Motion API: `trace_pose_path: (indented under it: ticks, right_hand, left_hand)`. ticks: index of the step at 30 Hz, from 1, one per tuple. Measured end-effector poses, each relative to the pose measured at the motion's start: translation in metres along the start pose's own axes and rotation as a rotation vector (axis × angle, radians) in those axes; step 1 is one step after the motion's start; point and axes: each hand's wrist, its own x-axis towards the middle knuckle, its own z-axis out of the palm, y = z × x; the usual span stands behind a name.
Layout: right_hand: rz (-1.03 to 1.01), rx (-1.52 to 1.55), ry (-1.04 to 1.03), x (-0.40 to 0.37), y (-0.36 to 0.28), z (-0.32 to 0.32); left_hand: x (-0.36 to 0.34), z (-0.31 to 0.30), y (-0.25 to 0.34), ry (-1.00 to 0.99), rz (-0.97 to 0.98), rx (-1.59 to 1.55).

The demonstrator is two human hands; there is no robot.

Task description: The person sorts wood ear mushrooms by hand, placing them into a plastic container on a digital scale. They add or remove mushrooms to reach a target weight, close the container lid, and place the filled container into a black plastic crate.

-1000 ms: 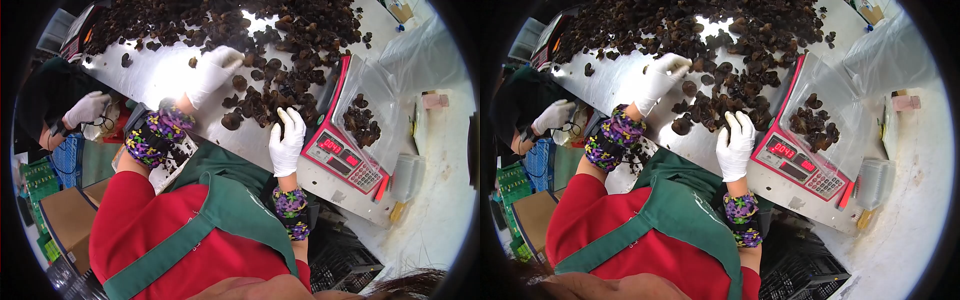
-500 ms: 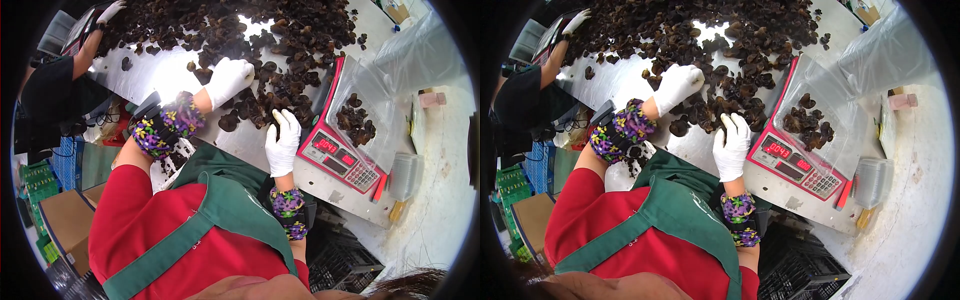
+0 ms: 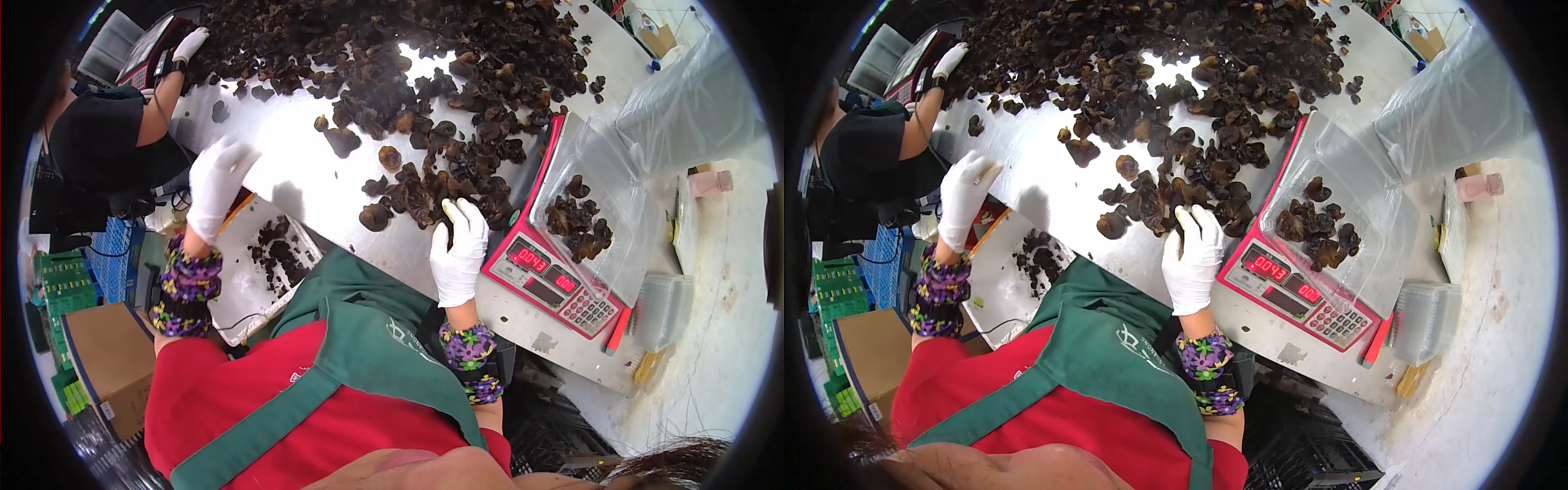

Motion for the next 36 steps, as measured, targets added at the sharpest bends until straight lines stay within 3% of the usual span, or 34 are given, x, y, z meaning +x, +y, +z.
trace_pose_path:
  ticks: [1,2,3,5,9,14,19,20,21,23,24,27,29,31,33,36]
  right_hand:
    - [-0.01,-0.016,0.002,0.0,0.0,-0.001]
    - [-0.013,-0.022,0.005,0.0,0.001,-0.001]
    - [-0.012,-0.014,0.007,0.0,0.001,-0.001]
    - [-0.008,-0.012,0.02,-0.001,0.001,0.0]
    - [-0.017,-0.032,0.041,0.0,-0.002,-0.002]
    - [0.004,-0.001,0.038,0.0,-0.002,-0.002]
    - [-0.003,-0.002,0.03,0.003,-0.002,-0.001]
    - [0.001,-0.006,0.028,0.003,-0.002,-0.001]
    - [0.003,-0.015,0.026,0.002,-0.001,0.0]
    - [-0.002,-0.022,0.017,0.002,-0.001,-0.001]
    - [-0.008,-0.024,0.012,0.001,0.001,0.0]
    - [-0.008,-0.028,-0.011,0.001,0.001,-0.002]
    - [0.0,-0.014,-0.02,0.001,0.001,-0.003]
    - [-0.01,-0.027,-0.019,0.001,0.002,-0.002]
    - [-0.012,-0.021,-0.026,0.003,0.0,-0.003]
    - [-0.027,-0.041,-0.022,0.002,0.001,-0.002]
  left_hand:
    - [0.014,0.009,0.011,-0.005,-0.044,-0.052]
    - [0.033,0.014,0.032,-0.012,-0.113,-0.295]
    - [0.056,0.023,0.052,0.016,-0.036,-0.434]
    - [0.105,0.054,0.083,0.1,0.217,-0.377]
    - [0.182,0.134,0.139,0.166,0.459,-0.255]
    - [0.205,0.189,0.169,0.043,0.536,-0.065]
    - [0.188,0.159,0.149,-0.052,0.32,-0.511]
    - [0.183,0.155,0.141,-0.138,0.227,-0.59]
    - [0.177,0.131,0.141,-0.394,-0.023,-0.819]
    - [0.16,0.126,0.122,-0.553,-0.242,-1.115]
    - [0.15,0.101,0.12,-0.56,-0.232,-1.198]
    - [0.111,0.023,0.106,-0.574,-0.33,-0.732]
    - [0.064,0.037,0.05,-0.154,0.182,-0.503]
    - [0.01,0.03,-0.005,-0.288,0.123,-0.423]
    - [-0.033,-0.002,-0.034,-0.499,-0.067,-0.148]
    - [-0.073,-0.02,-0.048,-0.493,-0.191,0.062]
